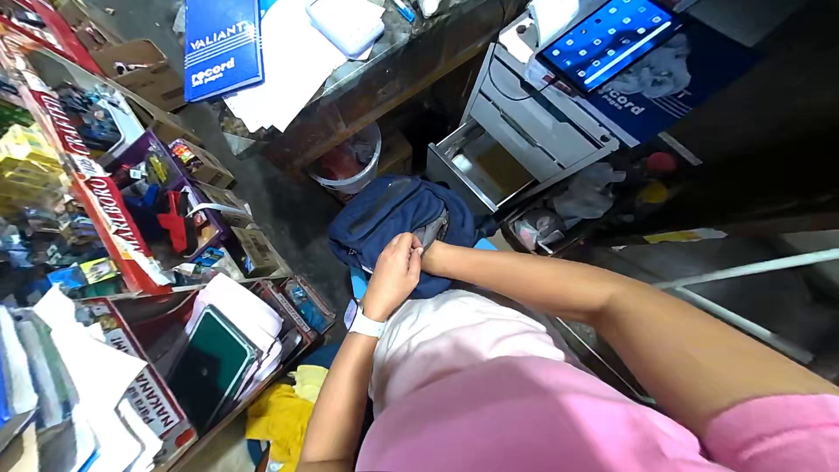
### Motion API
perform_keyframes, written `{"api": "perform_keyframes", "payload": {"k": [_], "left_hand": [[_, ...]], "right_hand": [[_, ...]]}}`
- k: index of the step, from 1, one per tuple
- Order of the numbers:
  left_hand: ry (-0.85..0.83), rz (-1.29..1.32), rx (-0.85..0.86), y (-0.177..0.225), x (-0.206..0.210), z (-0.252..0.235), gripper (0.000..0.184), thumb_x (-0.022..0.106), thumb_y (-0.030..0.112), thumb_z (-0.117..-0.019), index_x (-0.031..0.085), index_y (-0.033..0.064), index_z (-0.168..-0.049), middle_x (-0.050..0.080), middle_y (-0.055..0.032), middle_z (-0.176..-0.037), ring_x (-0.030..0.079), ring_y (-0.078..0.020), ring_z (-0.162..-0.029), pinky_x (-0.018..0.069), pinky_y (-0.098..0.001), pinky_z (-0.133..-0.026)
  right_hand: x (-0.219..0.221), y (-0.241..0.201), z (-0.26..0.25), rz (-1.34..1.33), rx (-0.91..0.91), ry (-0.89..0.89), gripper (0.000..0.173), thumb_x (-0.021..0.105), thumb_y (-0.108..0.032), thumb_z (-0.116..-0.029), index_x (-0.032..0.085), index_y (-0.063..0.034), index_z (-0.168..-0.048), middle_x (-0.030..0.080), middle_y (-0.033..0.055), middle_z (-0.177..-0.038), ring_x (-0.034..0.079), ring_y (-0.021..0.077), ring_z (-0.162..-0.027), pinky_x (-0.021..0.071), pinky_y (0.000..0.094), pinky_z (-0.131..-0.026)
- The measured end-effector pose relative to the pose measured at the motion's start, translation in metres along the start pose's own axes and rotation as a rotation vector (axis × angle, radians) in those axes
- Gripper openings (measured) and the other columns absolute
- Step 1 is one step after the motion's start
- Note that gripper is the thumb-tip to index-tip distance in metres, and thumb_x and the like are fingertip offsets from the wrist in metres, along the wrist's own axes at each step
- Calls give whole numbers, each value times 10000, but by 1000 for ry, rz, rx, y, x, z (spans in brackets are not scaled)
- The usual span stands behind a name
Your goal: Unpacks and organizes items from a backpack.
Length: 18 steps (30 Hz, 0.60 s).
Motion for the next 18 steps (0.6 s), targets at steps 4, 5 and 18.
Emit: {"api": "perform_keyframes", "payload": {"k": [4,5,18], "left_hand": [[126,-126,27,6,-10,0,163,530,43,-1001,652,-63,-1026,672,-197,-986,690,-302,-936,576,-435,-858],[153,-155,29,6,-10,-1,158,531,37,-1001,651,-64,-1021,664,-198,-974,689,-309,-928,578,-439,-852],[-6,-285,-183,-34,33,-19,200,540,22,-1008,614,-58,-1175,627,-248,-1127,673,-396,-1027,578,-515,-861]], "right_hand": [[-29,-23,14,301,20,153,278,490,-129,-1054,687,40,-1154,692,248,-1153,649,413,-1134,489,590,-962],[-30,-22,17,378,-16,161,276,484,-121,-1050,701,48,-1075,709,247,-1056,684,422,-1038,523,595,-874],[-38,67,70,31,-118,184,171,575,-1,-970,720,81,-1009,713,249,-1008,687,403,-1034,519,541,-972]]}}
Point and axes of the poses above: each hand's wrist, its own z-axis away from the middle knuckle, its own x-axis out of the palm, y = z × x, the point moved 8 cm from there along -z, towards the middle knuckle
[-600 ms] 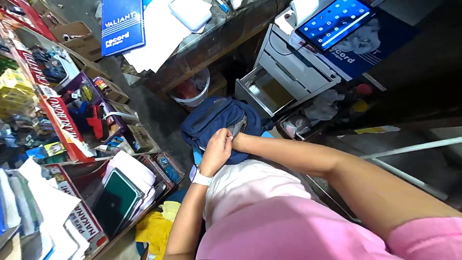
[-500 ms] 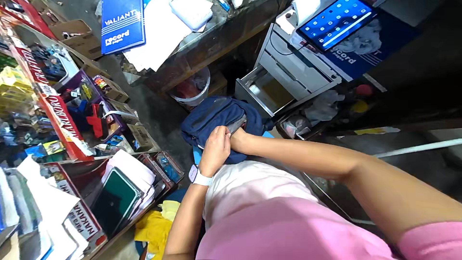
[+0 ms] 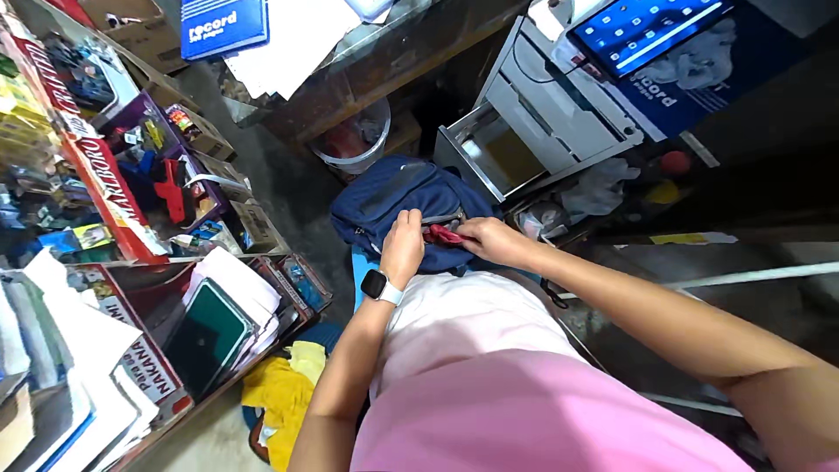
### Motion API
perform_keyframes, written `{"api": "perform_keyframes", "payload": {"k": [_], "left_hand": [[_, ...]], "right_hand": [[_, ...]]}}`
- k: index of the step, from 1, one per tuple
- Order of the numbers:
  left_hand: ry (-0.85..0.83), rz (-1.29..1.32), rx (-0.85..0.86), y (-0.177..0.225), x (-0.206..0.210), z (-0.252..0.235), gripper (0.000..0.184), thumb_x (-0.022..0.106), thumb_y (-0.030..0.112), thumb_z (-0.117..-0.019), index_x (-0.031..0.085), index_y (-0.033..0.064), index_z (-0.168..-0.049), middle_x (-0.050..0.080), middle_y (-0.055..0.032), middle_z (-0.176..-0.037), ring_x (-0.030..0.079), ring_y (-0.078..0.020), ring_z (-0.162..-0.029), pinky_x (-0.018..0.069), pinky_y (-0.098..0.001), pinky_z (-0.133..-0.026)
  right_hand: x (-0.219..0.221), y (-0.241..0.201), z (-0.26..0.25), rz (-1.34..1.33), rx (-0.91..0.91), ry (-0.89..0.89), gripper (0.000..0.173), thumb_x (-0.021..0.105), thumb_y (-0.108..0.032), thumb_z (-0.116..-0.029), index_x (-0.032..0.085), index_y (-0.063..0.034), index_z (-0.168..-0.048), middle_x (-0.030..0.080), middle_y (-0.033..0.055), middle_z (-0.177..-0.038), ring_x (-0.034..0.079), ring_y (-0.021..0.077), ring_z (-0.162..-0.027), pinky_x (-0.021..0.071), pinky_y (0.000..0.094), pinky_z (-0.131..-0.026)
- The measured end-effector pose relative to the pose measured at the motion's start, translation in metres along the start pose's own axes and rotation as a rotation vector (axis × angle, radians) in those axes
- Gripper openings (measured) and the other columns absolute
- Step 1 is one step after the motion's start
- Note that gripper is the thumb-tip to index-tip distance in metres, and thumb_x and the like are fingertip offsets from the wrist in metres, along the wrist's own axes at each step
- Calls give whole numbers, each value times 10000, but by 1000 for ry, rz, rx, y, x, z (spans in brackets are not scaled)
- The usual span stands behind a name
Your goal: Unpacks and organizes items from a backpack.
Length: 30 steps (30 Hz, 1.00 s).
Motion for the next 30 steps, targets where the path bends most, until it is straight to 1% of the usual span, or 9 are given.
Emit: {"api": "perform_keyframes", "payload": {"k": [7,13,17,19,22,24,26,28,30], "left_hand": [[110,-185,116,2,-3,5,105,637,-31,-903,737,-26,-932,605,-234,-1018,648,-385,-939,578,-494,-776],[-109,-112,154,4,8,7,381,763,235,-812,728,38,-1135,615,-207,-1199,594,-385,-1138,515,-540,-923],[-3,25,259,9,8,4,204,723,138,-893,750,4,-1045,664,-191,-1140,617,-364,-1113,503,-520,-964],[-2,233,210,2,7,1,147,658,68,-922,743,-30,-992,690,-173,-1072,634,-329,-1080,503,-502,-975],[-110,498,85,-9,8,-2,197,601,104,-986,735,-38,-1009,703,-158,-1079,631,-276,-1114,475,-466,-1029],[-149,548,14,-14,10,-2,271,573,173,-1030,690,-35,-903,662,-152,-983,621,-259,-1040,481,-451,-976],[-162,539,-15,-15,11,-3,325,535,198,-1053,663,-32,-862,642,-152,-956,614,-262,-1009,481,-457,-950],[-162,519,-14,-13,11,-4,346,494,189,-1063,668,-41,-873,652,-160,-974,621,-271,-1022,484,-470,-958],[-154,487,4,-9,12,-6,375,455,181,-1077,660,-49,-865,647,-167,-960,619,-281,-1025,474,-471,-964]], "right_hand": [[10,-41,21,113,-289,-53,190,548,20,-945,734,55,-925,556,209,-1483,503,410,-1397,432,564,-1121],[-7,-7,19,-585,115,-87,295,486,-72,-954,731,71,-872,682,204,-1269,575,227,-1317,428,373,-1137],[-15,4,1,-911,269,76,331,367,-148,-952,578,-134,-697,640,-38,-783,605,54,-768,514,280,-748],[-19,8,-6,-1143,304,156,436,260,-251,-1080,650,-113,-943,685,-28,-846,645,85,-756,558,290,-729],[-36,7,-15,-1392,175,171,667,97,-532,-1087,546,-142,-1387,648,30,-1319,686,167,-1066,589,365,-872],[-47,7,-11,-1184,182,277,495,204,-308,-1106,581,-84,-1337,651,57,-1279,680,150,-1036,580,348,-891],[-53,-2,-5,-722,162,394,266,418,21,-994,673,35,-1070,701,118,-1065,673,151,-919,563,347,-848],[-44,-15,-7,-423,63,380,128,597,75,-905,721,64,-936,714,173,-1050,687,216,-979,566,400,-900],[-29,-17,-13,-405,35,363,161,711,-26,-913,745,35,-1059,702,179,-1113,684,222,-1015,570,391,-921]]}}
Point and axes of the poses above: each hand's wrist, its own z-axis away from the middle knuckle, its own x-axis out of the palm, y = z × x, the point moved 8 cm from there along -z, towards the middle knuckle
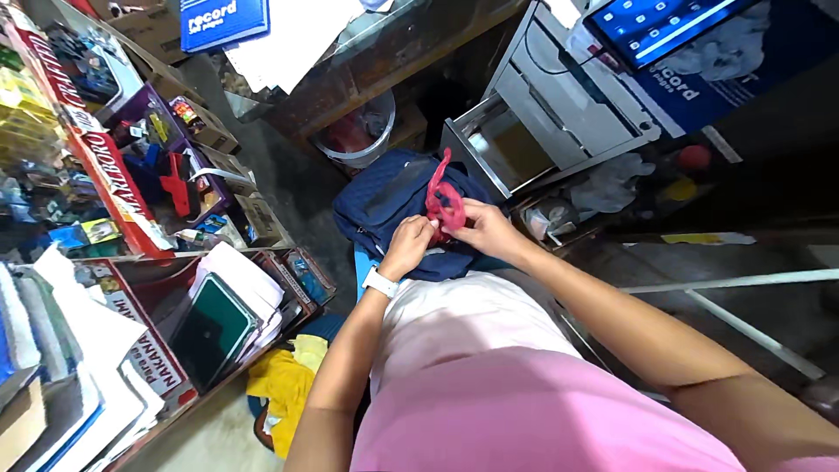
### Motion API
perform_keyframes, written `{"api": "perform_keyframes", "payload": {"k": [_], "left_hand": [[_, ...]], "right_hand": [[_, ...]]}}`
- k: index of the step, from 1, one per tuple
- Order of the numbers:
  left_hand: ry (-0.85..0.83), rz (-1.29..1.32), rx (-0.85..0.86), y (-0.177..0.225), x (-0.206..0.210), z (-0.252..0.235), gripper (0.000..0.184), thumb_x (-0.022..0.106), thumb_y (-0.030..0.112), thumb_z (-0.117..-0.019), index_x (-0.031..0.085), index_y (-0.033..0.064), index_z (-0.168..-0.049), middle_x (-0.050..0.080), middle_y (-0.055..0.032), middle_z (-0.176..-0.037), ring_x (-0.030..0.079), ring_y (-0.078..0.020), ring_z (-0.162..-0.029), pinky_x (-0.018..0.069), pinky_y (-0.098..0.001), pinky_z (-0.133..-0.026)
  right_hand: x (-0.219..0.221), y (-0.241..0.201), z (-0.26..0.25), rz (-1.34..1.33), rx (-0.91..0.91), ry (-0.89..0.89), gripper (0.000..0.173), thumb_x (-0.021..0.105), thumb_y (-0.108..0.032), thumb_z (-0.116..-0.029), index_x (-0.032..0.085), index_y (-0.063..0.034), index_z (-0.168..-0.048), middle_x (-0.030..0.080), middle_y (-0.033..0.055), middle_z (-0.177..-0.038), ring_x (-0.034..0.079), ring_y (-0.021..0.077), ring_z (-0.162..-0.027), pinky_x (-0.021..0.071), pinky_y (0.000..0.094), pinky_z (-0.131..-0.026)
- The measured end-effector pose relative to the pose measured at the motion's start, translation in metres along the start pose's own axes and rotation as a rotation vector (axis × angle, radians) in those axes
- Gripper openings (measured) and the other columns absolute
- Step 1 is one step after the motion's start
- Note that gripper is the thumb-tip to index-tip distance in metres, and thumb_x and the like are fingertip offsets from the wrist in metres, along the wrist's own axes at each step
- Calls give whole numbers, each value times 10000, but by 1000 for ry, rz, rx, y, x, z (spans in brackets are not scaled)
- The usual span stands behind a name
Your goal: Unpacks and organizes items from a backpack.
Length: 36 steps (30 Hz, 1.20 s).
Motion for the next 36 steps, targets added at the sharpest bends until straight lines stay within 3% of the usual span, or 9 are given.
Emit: {"api": "perform_keyframes", "payload": {"k": [5,10,13,16,19,22,27,33,36], "left_hand": [[13,-67,32,-4,4,1,316,477,119,-1049,702,-65,-923,678,-189,-1007,638,-302,-1056,479,-479,-990],[128,-78,35,-6,2,8,211,628,133,-998,746,-37,-954,726,-169,-1017,699,-252,-974,554,-432,-915],[242,-72,-24,-5,-2,11,203,709,200,-960,708,-2,-979,695,-143,-928,656,-232,-798,554,-410,-767],[276,-55,-45,-5,-1,10,209,730,203,-943,723,1,-994,702,-154,-981,670,-243,-848,561,-416,-794],[253,-67,-96,-2,3,6,201,749,173,-890,742,0,-992,714,-155,-1058,686,-270,-972,557,-464,-869],[201,-161,-65,3,10,2,202,729,156,-874,742,-14,-984,723,-157,-1061,670,-305,-1059,526,-489,-944],[95,-343,44,12,26,4,195,676,181,-896,717,-7,-927,712,-154,-977,663,-318,-1022,507,-493,-924],[139,-347,73,18,26,11,183,654,141,-964,751,4,-1037,725,-150,-1098,664,-318,-1089,504,-499,-965],[219,-370,168,16,23,12,160,636,60,-957,761,-6,-1033,733,-156,-1102,684,-322,-1061,514,-515,-935]], "right_hand": [[16,16,-12,-19,36,-92,305,713,-107,-948,720,-19,-1241,694,192,-1191,671,264,-1063,547,424,-953],[20,35,-16,-49,152,-112,178,691,-22,-923,724,5,-1096,711,134,-917,665,180,-785,564,386,-777],[17,40,-12,-102,224,-56,162,690,-25,-940,703,18,-1095,718,125,-890,672,160,-765,572,364,-768],[14,39,-7,-109,215,11,146,682,-37,-947,708,17,-1080,717,113,-887,669,130,-756,574,329,-757],[14,28,1,-49,83,77,145,659,-45,-940,718,24,-1053,712,116,-883,665,126,-766,568,310,-752],[16,11,11,294,-257,79,214,636,-64,-948,757,14,-1107,748,182,-990,731,289,-949,587,432,-906],[23,1,18,699,-503,-36,130,670,-85,-922,747,11,-965,696,193,-941,682,382,-928,559,505,-817],[6,32,-1,301,9,-149,205,604,-108,-933,706,60,-874,677,216,-949,653,370,-985,486,555,-927],[7,41,4,-130,340,-142,173,533,-34,-991,638,23,-866,605,93,-852,571,155,-821,480,358,-784]]}}
Point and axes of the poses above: each hand's wrist, its own z-axis away from the middle knuckle, its own x-axis out of the palm, y = z × x, the point moved 8 cm from there along -z, towards the middle knuckle
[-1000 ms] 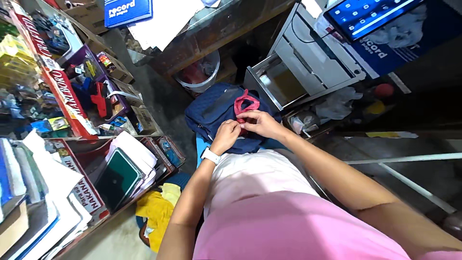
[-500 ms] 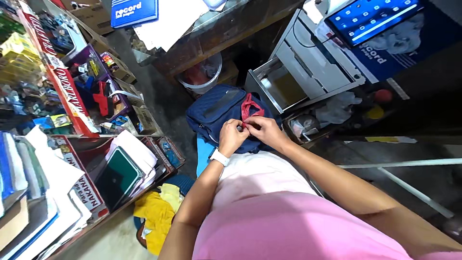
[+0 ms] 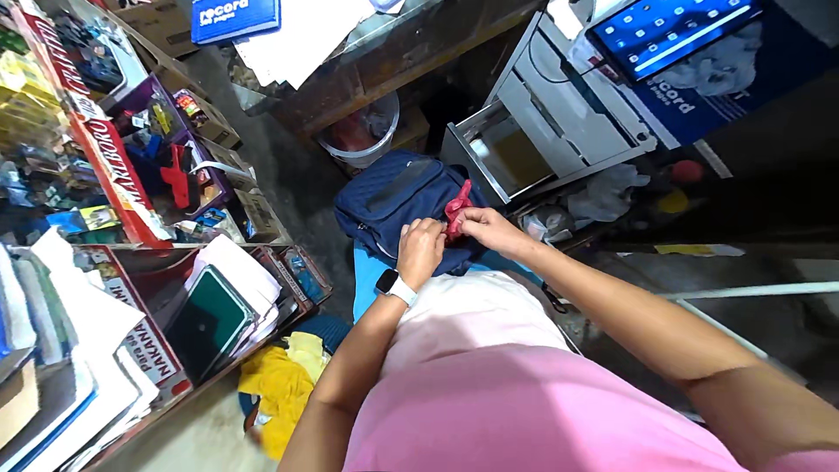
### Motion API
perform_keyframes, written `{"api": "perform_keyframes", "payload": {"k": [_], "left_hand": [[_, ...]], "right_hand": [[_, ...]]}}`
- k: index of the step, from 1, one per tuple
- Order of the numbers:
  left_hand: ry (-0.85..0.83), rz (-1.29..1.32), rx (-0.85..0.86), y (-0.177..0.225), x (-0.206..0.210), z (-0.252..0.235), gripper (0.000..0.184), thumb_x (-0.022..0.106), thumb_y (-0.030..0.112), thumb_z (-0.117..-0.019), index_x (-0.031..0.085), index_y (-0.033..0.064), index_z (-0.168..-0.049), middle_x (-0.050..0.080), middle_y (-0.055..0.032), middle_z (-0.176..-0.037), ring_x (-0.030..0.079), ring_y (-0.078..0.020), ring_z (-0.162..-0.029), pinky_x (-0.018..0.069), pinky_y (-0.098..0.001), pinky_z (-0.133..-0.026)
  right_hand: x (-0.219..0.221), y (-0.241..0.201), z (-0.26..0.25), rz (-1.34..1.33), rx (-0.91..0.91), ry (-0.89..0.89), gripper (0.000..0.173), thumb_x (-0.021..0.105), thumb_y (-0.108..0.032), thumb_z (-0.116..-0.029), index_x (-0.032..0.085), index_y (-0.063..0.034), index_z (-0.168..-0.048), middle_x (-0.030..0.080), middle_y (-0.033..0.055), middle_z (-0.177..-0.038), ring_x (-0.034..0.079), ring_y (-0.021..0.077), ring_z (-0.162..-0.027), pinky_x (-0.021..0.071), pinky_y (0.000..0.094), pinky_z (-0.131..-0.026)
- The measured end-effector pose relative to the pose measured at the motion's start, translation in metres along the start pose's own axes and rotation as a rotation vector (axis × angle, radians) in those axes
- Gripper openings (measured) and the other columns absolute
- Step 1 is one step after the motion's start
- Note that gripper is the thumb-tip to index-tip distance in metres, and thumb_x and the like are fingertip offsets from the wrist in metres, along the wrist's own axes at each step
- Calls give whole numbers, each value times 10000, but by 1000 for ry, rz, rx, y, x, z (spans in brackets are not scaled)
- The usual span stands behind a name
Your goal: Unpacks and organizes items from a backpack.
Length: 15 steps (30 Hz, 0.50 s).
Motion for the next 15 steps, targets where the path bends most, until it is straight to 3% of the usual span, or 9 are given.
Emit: {"api": "perform_keyframes", "payload": {"k": [2,4,6,8,10,12,15], "left_hand": [[30,-8,32,-1,-4,0,156,638,54,-953,763,-8,-1023,737,-154,-1084,693,-314,-1039,519,-508,-926],[23,6,40,-2,-5,2,141,648,61,-945,760,-9,-992,738,-149,-1052,694,-310,-1021,523,-502,-920],[5,54,24,-2,-6,3,144,659,94,-934,760,-6,-960,740,-145,-1045,693,-307,-1026,523,-504,-923],[25,148,-19,-6,-9,3,175,661,155,-937,754,6,-933,736,-136,-1040,689,-287,-1032,529,-495,-933],[61,207,-40,-10,-12,2,179,677,172,-959,748,11,-995,721,-137,-1085,682,-274,-1069,537,-476,-970],[113,164,16,-7,-13,2,177,687,137,-952,756,20,-1065,713,-137,-1136,679,-272,-1094,542,-461,-987],[239,51,185,7,-18,6,174,689,96,-931,778,27,-1064,736,-126,-1066,695,-263,-1019,557,-424,-929]], "right_hand": [[2,7,1,-217,100,-6,180,515,-37,-1001,631,-30,-864,590,15,-810,560,80,-788,484,284,-782],[2,10,1,-268,105,13,170,536,-32,-991,645,-42,-860,606,0,-797,574,67,-778,495,267,-783],[-1,10,0,-237,78,50,149,574,-25,-985,657,-23,-861,621,20,-821,582,77,-789,503,278,-784],[-5,8,0,-189,22,77,119,605,-16,-954,687,-5,-870,660,60,-945,607,101,-882,515,301,-821],[-8,7,1,-158,-47,98,95,628,-20,-943,704,-5,-888,664,78,-1016,616,112,-945,522,304,-849],[-10,6,2,-151,-85,122,86,632,-21,-942,707,-6,-903,660,76,-1017,615,106,-945,524,292,-849],[-8,2,3,-120,-87,140,102,615,-24,-938,694,-2,-877,654,75,-978,604,96,-901,509,280,-810]]}}
Point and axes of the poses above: each hand's wrist, its own z-axis away from the middle knuckle, its own x-axis out of the palm, y = z × x, the point moved 8 cm from there along -z, towards the middle knuckle
